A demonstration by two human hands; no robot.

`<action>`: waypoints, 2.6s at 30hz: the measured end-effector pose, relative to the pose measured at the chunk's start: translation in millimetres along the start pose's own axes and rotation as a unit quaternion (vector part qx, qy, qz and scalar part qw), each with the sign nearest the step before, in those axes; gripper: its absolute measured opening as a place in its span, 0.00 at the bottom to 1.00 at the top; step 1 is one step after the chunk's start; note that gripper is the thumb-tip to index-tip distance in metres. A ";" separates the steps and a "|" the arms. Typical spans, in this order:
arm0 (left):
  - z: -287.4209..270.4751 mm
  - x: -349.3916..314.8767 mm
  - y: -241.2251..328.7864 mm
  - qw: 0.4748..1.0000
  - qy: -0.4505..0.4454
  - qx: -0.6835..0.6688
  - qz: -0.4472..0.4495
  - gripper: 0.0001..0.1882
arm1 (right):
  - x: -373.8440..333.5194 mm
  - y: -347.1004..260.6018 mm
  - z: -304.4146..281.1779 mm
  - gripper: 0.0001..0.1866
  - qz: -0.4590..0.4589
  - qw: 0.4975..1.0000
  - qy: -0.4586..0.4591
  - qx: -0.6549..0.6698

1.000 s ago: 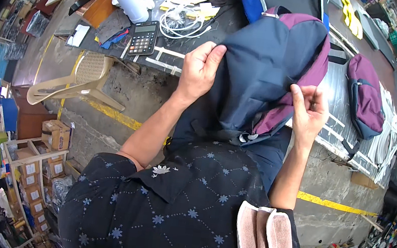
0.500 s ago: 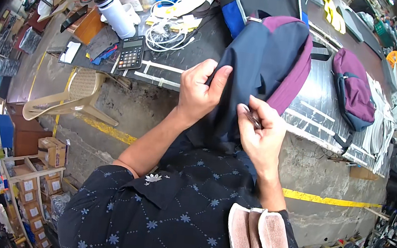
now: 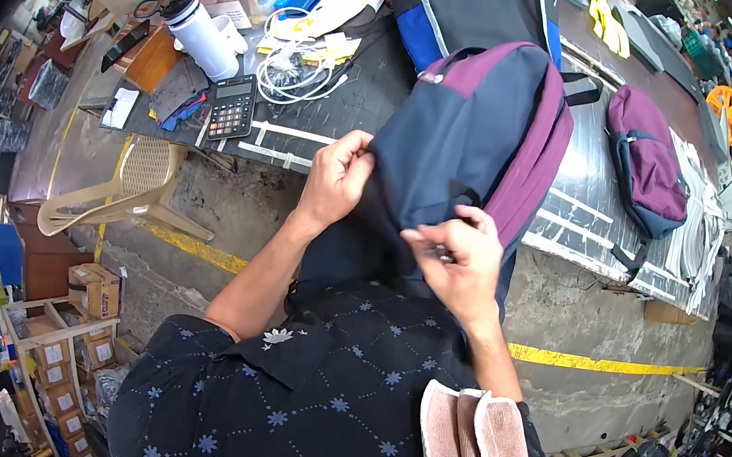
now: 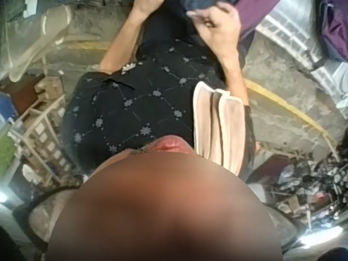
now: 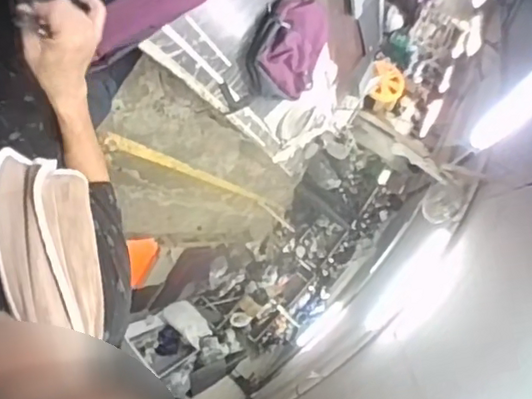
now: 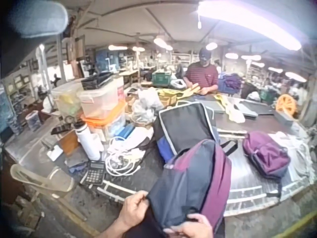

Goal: Inspecting backpacks and trimming loose threads using a small hand tool.

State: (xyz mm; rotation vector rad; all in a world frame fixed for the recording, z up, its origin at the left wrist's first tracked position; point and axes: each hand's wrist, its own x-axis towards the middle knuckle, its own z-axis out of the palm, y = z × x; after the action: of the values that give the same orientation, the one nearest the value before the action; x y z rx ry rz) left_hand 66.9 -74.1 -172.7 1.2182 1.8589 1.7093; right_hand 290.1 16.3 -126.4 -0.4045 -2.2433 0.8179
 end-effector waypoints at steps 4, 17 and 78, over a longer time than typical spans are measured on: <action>-6.7 3.2 -40.6 0.969 0.039 -0.192 -0.148 0.21 | -5.4 2.4 17.1 0.10 0.004 0.989 -0.139 0.054; -41.2 61.2 94.8 0.957 0.152 0.100 0.228 0.13 | 7.8 6.8 -59.6 0.07 -0.029 0.992 0.071 0.096; 19.3 22.0 -13.3 0.926 -0.055 0.307 0.215 0.09 | -16.2 113.6 -23.0 0.11 0.004 0.956 0.044 -0.290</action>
State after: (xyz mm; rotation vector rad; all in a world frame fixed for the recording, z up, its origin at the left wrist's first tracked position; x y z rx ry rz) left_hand 63.6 -43.7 -182.8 2.0433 2.2624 1.2113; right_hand 323.3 103.7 -196.7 -0.7040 -2.3676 0.1193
